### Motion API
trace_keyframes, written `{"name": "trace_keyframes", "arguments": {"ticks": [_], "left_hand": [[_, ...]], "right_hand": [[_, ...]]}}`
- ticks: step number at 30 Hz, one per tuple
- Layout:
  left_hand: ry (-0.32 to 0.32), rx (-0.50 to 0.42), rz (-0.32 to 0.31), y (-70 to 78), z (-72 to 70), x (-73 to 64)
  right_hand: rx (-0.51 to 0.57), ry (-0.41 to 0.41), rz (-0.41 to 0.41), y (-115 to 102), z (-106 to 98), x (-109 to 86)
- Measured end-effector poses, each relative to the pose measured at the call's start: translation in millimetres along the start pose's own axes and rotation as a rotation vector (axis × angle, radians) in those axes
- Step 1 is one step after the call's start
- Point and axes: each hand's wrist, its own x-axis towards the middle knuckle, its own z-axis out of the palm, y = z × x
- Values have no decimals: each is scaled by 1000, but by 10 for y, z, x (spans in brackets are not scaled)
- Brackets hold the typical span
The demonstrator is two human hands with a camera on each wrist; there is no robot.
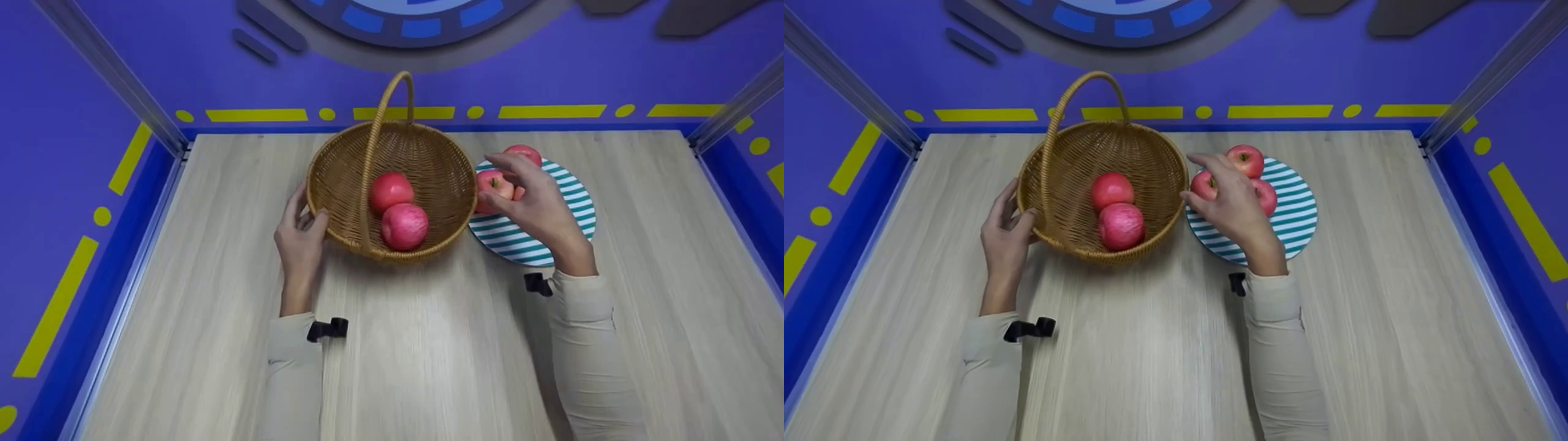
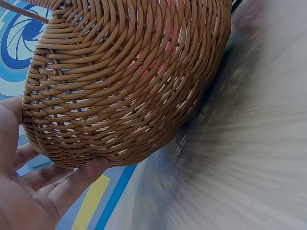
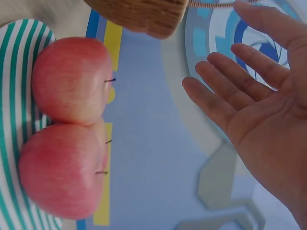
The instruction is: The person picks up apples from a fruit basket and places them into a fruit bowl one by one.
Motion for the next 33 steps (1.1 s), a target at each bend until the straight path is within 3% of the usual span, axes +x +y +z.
{"name": "trace_keyframes", "arguments": {"ticks": [8,27,33], "left_hand": [[-2,-21,-17,5,-6,6],[9,-17,-36,1,8,21],[-1,-17,-39,157,10,-24]], "right_hand": [[-69,-107,-112,-139,137,102],[-136,-390,-112,-291,500,207],[-154,-424,-171,-269,592,249]]}}
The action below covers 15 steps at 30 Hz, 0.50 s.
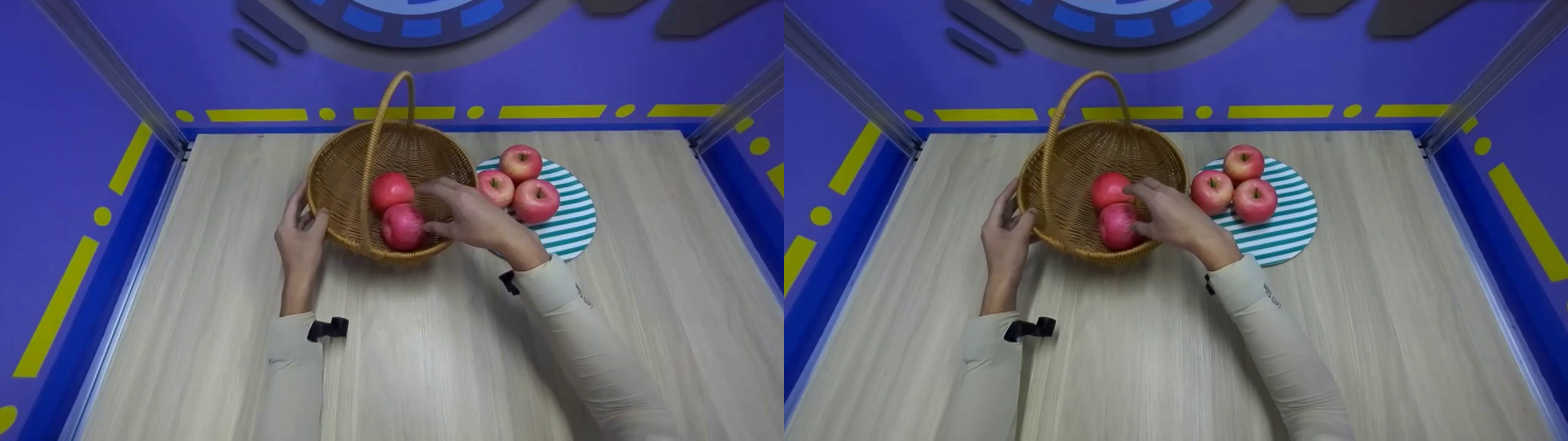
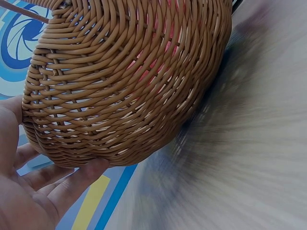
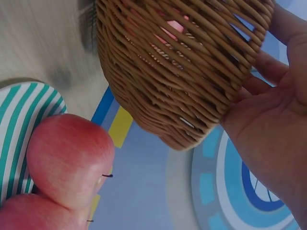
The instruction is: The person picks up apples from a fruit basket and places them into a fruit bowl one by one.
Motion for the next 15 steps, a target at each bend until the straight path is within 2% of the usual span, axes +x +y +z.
{"name": "trace_keyframes", "arguments": {"ticks": [5,11,15], "left_hand": [[-13,-4,-1,179,12,-73],[-7,-12,0,-25,6,5],[-1,-6,18,-135,-5,41]], "right_hand": [[-28,-36,-14,-9,53,72],[-62,-95,5,-23,110,158],[-90,-107,-24,-11,144,214]]}}
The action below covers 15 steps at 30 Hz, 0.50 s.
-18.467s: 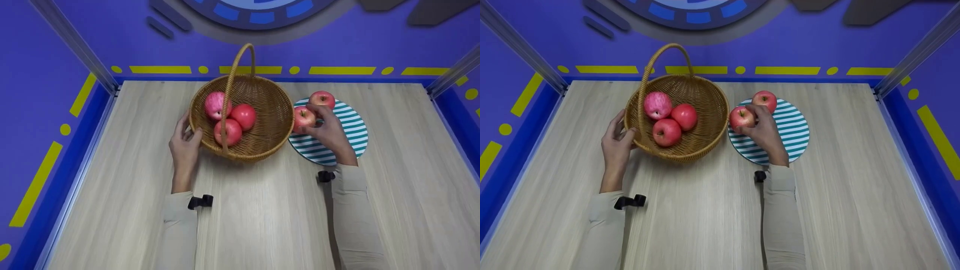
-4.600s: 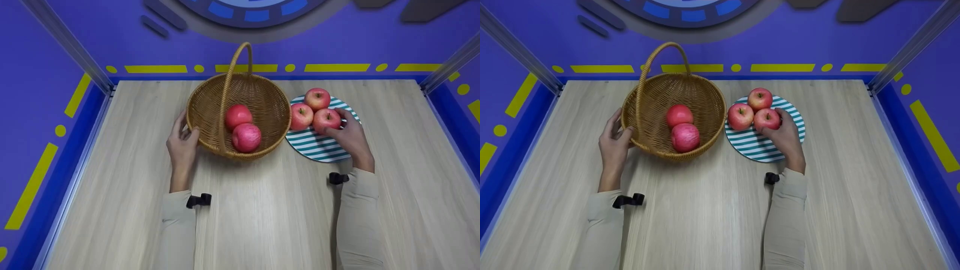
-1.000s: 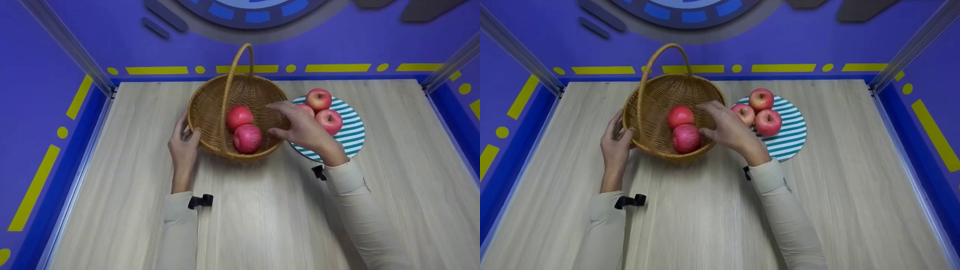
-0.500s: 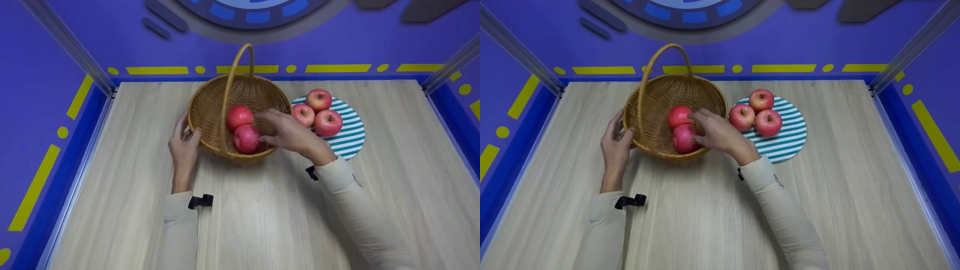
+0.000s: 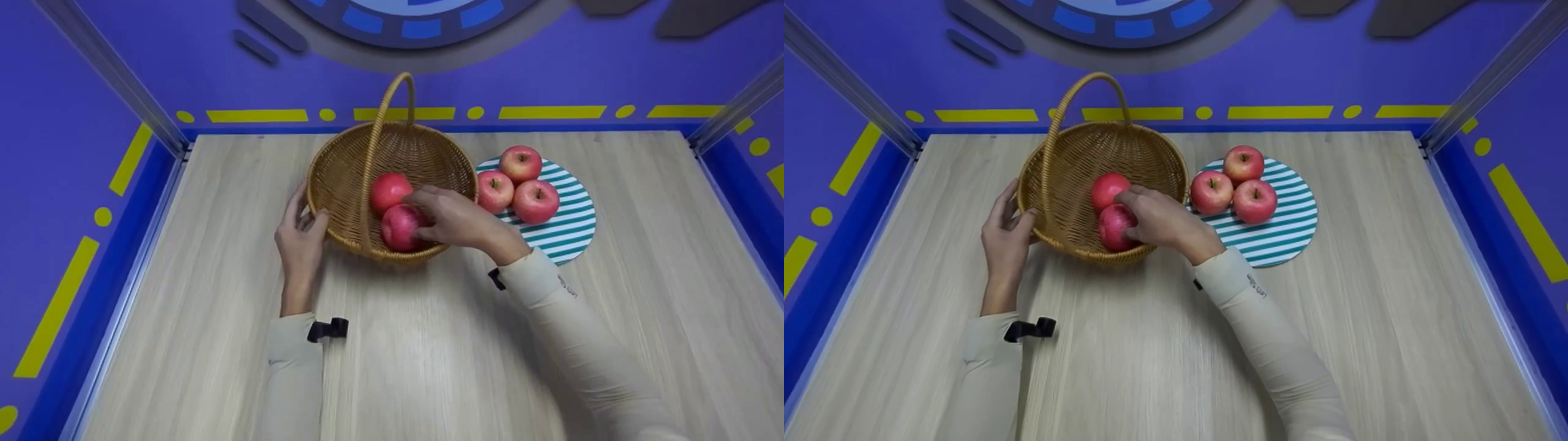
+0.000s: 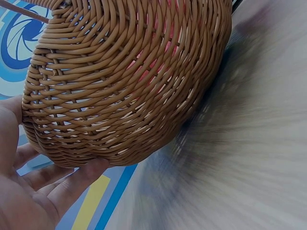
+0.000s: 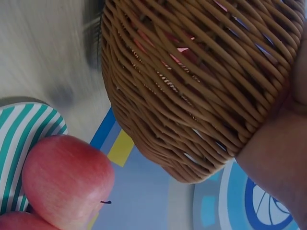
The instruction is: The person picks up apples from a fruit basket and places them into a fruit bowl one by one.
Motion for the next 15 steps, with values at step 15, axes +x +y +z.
{"name": "trace_keyframes", "arguments": {"ticks": [15], "left_hand": [[0,14,13,-14,-7,-5]], "right_hand": [[-36,-54,47,-21,53,116]]}}
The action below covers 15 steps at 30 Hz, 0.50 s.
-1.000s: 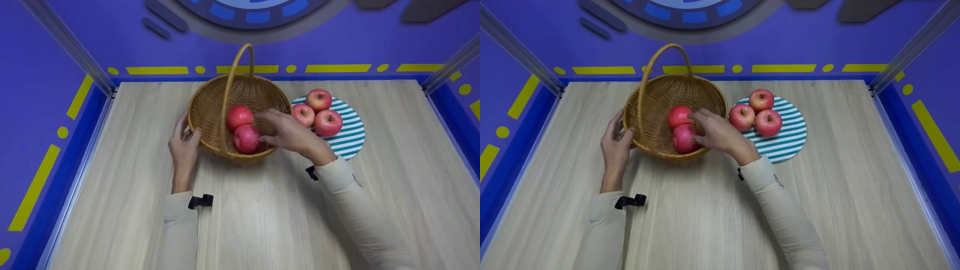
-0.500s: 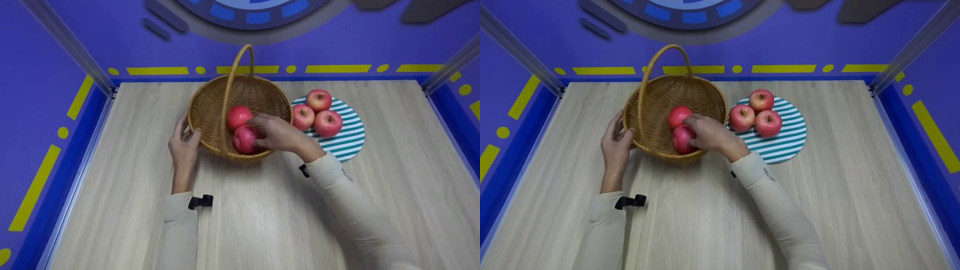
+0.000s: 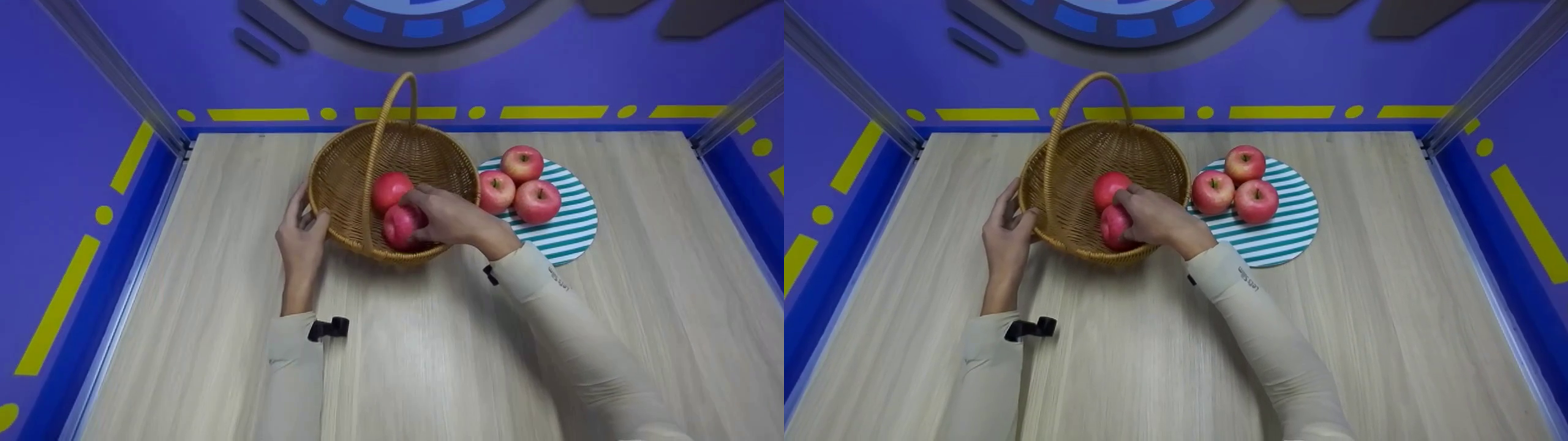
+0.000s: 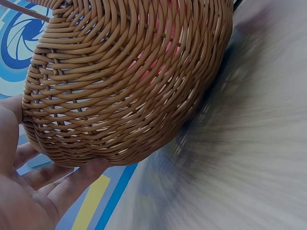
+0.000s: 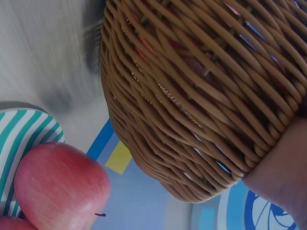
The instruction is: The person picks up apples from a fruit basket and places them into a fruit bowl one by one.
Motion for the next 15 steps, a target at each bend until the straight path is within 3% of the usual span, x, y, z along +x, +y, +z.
{"name": "trace_keyframes", "arguments": {"ticks": [5,15], "left_hand": [[-8,-18,9,7,-5,-11],[-9,-22,17,-3,1,-1]], "right_hand": [[20,-32,76,-7,9,22],[60,-44,103,47,41,56]]}}
